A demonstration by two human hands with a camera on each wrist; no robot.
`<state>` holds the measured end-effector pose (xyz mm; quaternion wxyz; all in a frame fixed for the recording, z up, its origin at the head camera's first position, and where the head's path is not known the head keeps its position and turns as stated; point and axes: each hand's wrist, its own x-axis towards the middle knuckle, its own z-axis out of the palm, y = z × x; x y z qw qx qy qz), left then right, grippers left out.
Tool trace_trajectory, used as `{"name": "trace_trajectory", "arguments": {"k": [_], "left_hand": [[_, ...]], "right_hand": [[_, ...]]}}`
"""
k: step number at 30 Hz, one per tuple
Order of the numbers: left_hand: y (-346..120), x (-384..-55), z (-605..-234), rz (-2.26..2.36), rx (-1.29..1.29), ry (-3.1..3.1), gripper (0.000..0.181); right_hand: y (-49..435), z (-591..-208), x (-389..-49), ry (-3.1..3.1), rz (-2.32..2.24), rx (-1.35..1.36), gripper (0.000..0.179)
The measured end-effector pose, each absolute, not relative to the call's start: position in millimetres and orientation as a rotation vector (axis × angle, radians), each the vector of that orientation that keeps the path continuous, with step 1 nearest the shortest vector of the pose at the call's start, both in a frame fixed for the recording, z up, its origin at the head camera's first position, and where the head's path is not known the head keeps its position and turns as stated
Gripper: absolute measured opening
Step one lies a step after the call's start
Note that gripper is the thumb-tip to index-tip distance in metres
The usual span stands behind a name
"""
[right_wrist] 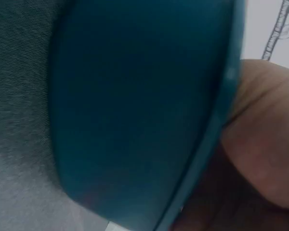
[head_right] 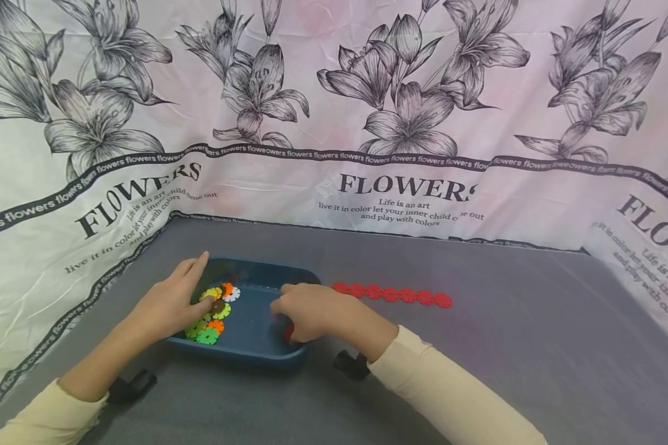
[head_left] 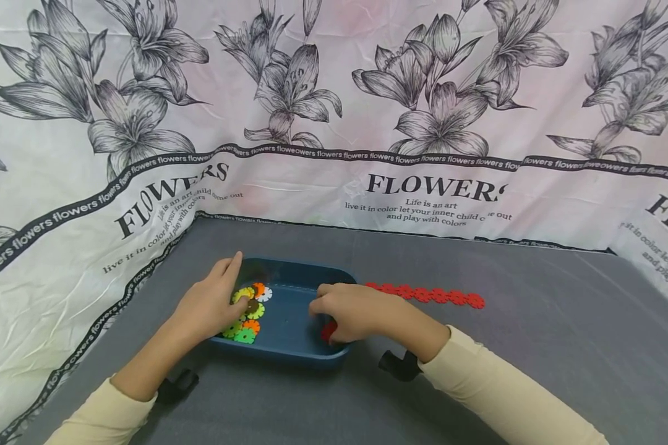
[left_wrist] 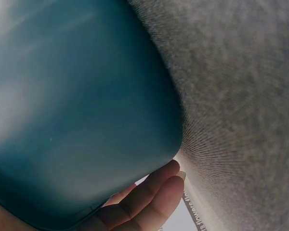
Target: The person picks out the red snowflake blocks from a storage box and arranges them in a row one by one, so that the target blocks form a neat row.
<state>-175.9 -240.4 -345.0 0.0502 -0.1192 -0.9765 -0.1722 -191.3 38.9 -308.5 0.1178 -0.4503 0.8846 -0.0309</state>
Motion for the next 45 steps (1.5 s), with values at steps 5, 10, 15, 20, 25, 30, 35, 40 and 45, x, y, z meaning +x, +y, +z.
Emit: {"name": "trace_trajectory", "arguments": {"k": [5,10,15,20,25,30,35,40,45], "left_hand": [[-241,-177,-343,-0.501,-0.354,-2.967,0.085],[-242,-178,-341,-0.501,-0.341,-2.975,0.085],[-243,-177,-341,-0.501,-0.354,-2.967,0.084],[-243,-177,-342,-0.505,-0.362,-2.968,0.084],[-242,-177,-342,-0.514,-0.358,-2.970,0.084],[-241,-176,-341,-0.515,-0.366,-2.973,0.083],[-241,-175,-343,-0.515,-0.366,-2.976,0.084],[-241,-175,-344,-0.514,-0.355,-2.978,0.084],[-240,-175,-345,-0.522,-0.358,-2.977,0.084]], "right_hand": [[23,-311,-195,2.596,0.225,-1.172,0.063],[17,-315,-199,2.561,0.265,-1.256,0.049],[19,-319,-202,2.545,0.160,-1.395,0.019],[21,-320,-202,2.531,-0.005,-1.369,0.023],[22,-324,-202,2.567,-0.114,-1.359,0.025],[24,-330,-199,2.645,-0.217,-1.364,0.027],[23,-332,-198,2.683,-0.205,-1.339,0.024],[21,-331,-197,2.699,-0.155,-1.306,0.024],[21,-330,-196,2.681,-0.128,-1.284,0.023]]}}
